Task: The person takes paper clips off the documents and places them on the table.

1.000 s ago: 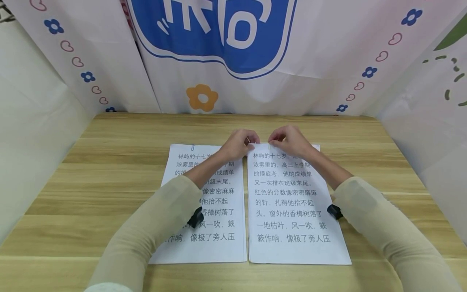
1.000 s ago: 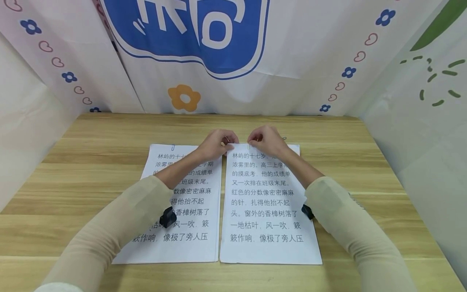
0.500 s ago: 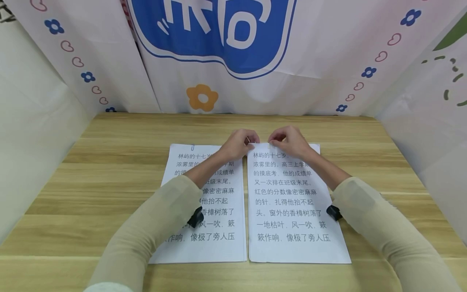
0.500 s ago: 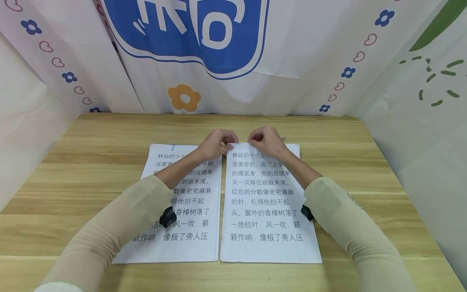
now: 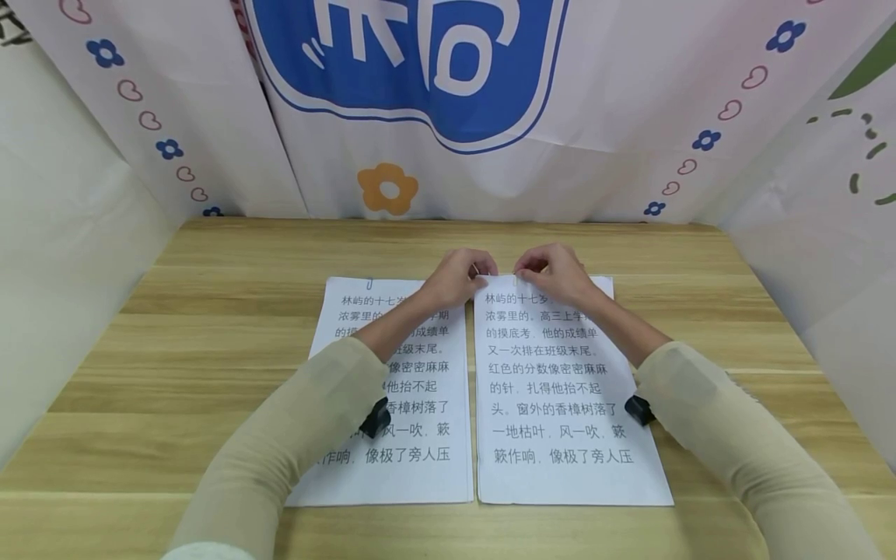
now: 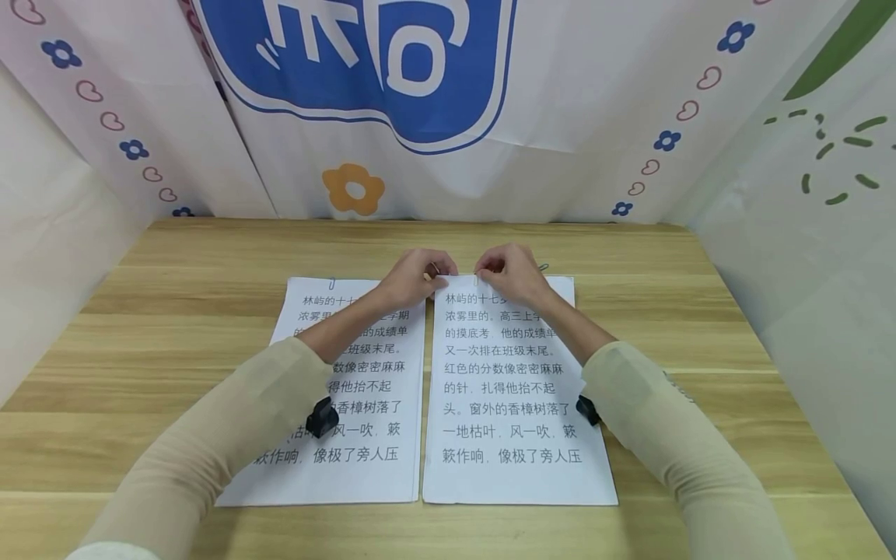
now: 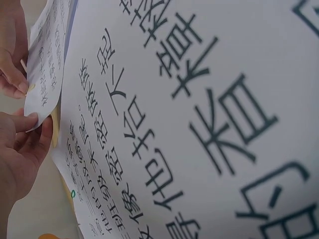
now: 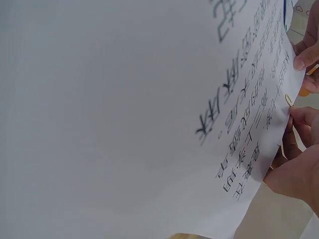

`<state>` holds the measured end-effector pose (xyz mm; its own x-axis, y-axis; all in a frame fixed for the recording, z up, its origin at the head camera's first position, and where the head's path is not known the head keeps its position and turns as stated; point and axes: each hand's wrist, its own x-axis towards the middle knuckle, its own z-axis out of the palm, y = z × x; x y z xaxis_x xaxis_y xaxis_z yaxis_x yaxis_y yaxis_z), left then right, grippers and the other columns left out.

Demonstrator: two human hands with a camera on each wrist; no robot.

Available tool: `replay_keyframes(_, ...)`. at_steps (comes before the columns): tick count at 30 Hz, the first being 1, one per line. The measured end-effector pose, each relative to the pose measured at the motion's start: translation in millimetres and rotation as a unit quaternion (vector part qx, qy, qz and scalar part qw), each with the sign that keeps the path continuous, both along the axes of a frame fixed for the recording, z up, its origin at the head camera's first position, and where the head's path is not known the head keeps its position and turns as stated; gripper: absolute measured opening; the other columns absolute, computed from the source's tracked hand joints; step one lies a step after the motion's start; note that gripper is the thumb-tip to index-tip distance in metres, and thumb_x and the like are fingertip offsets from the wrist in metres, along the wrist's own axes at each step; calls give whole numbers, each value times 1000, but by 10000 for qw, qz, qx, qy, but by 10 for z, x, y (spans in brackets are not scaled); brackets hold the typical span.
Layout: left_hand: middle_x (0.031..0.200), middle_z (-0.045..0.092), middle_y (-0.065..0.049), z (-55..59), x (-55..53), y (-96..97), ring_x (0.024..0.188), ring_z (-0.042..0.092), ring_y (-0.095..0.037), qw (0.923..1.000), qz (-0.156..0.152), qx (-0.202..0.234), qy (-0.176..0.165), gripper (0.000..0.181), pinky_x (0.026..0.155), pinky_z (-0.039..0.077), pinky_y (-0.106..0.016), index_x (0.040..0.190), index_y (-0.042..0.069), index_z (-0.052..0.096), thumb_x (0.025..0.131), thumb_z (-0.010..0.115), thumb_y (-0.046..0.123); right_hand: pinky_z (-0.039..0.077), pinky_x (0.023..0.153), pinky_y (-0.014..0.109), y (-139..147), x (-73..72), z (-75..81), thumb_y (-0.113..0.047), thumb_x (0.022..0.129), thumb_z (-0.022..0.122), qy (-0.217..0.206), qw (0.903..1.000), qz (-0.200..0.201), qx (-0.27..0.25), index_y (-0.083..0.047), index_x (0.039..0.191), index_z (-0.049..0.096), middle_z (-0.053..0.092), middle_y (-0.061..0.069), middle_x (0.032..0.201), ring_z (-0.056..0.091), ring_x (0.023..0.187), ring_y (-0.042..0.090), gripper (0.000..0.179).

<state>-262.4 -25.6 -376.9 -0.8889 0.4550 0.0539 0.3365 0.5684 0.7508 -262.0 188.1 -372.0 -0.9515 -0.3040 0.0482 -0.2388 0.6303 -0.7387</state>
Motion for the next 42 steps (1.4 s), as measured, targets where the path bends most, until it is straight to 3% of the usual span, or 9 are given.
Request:
replay_keyframes(31, 100, 67, -11, -6, -10, 19, 88, 61, -22, 10000, 30, 49, 28, 18, 76, 52, -25, 106, 2, 72, 97, 61, -10, 47, 77, 33, 4, -3, -3, -4, 100, 64, -212, 9995, -204, -123, 0, 105, 76, 69, 14, 97, 58, 87, 24, 14)
replay_keyframes(42, 103, 67, -10, 6, -10, 20, 92, 61, -22, 9999, 108, 21, -60, 19, 79, 52, -26, 108, 3, 72, 98, 61, -9, 47, 73, 27, 16, 0, 5, -6, 100, 65, -222, 9992, -230, -235, 0, 107, 77, 70, 14, 99, 58, 87, 23, 15)
